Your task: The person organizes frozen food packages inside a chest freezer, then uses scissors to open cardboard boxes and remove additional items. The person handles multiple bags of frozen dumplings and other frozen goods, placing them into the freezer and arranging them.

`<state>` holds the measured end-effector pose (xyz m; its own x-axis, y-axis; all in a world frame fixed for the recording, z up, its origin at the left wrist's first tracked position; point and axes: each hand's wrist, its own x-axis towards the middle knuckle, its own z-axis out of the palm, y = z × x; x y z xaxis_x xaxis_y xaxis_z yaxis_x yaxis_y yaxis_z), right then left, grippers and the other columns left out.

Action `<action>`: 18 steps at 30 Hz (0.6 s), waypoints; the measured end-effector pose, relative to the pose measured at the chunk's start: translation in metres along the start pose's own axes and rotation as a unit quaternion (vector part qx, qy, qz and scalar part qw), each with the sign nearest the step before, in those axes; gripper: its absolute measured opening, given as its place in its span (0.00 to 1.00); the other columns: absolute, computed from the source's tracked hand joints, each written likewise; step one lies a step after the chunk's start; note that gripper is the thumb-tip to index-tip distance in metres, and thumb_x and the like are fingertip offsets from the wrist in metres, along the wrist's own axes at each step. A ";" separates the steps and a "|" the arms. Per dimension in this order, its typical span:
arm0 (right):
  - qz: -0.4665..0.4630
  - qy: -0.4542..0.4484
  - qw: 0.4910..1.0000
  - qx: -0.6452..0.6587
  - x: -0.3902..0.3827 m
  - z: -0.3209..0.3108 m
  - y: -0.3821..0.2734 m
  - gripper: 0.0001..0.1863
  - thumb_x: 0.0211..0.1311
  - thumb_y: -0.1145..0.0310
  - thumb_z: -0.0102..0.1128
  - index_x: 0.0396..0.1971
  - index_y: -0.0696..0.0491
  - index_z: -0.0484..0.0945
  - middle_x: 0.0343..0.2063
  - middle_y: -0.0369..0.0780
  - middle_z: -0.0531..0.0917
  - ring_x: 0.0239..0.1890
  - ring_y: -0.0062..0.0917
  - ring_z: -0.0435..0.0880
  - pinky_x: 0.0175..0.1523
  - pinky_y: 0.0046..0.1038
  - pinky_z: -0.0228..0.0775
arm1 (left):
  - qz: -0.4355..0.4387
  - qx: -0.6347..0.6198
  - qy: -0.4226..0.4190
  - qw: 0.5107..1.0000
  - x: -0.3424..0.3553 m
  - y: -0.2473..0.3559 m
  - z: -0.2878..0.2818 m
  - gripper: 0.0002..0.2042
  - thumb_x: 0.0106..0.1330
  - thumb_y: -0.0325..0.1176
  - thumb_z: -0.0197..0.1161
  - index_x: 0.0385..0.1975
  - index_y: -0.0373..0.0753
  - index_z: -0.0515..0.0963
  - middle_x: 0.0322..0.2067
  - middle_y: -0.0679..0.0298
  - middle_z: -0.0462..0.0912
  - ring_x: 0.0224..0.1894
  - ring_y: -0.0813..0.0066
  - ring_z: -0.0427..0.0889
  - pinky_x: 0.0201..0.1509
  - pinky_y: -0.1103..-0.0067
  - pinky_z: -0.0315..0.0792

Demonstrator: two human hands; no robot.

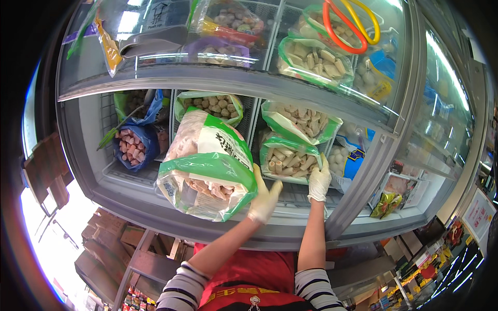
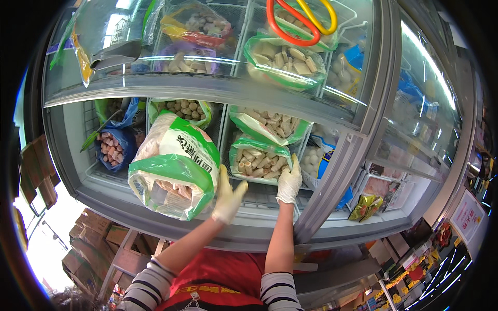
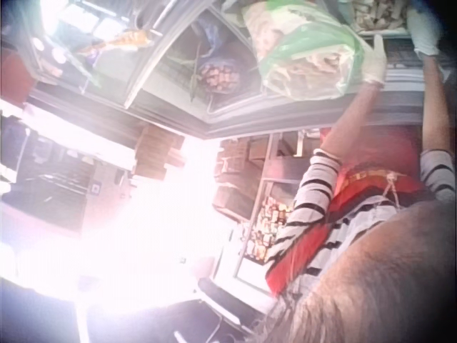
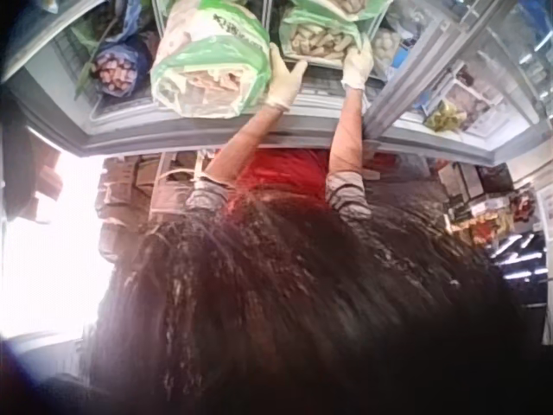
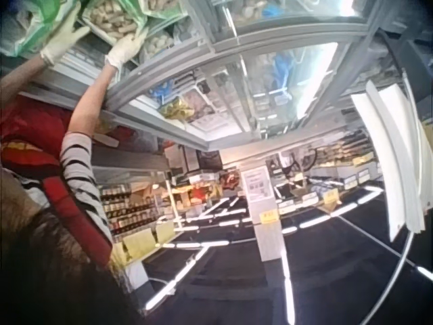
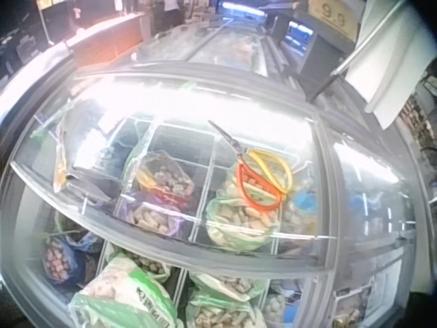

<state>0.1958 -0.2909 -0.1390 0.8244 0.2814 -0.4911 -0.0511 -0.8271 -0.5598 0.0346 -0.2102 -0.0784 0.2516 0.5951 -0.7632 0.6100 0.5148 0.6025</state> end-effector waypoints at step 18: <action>0.135 0.010 0.988 0.076 -0.037 -0.007 0.003 0.09 0.54 0.81 0.47 0.29 0.61 0.79 0.18 0.45 0.79 0.18 0.29 0.80 0.24 0.31 0.71 | 0.062 -0.072 0.190 0.977 0.065 -0.038 0.030 0.16 0.53 0.20 0.47 0.43 0.29 0.72 0.36 0.51 0.77 0.39 0.58 0.76 0.49 0.70 0.69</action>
<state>0.1687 -0.3075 -0.1181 0.7802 0.0490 -0.6236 -0.3536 -0.7877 -0.5044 0.0503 -0.2098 -0.1583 0.0034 0.8308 -0.5566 0.4738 0.4888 0.7325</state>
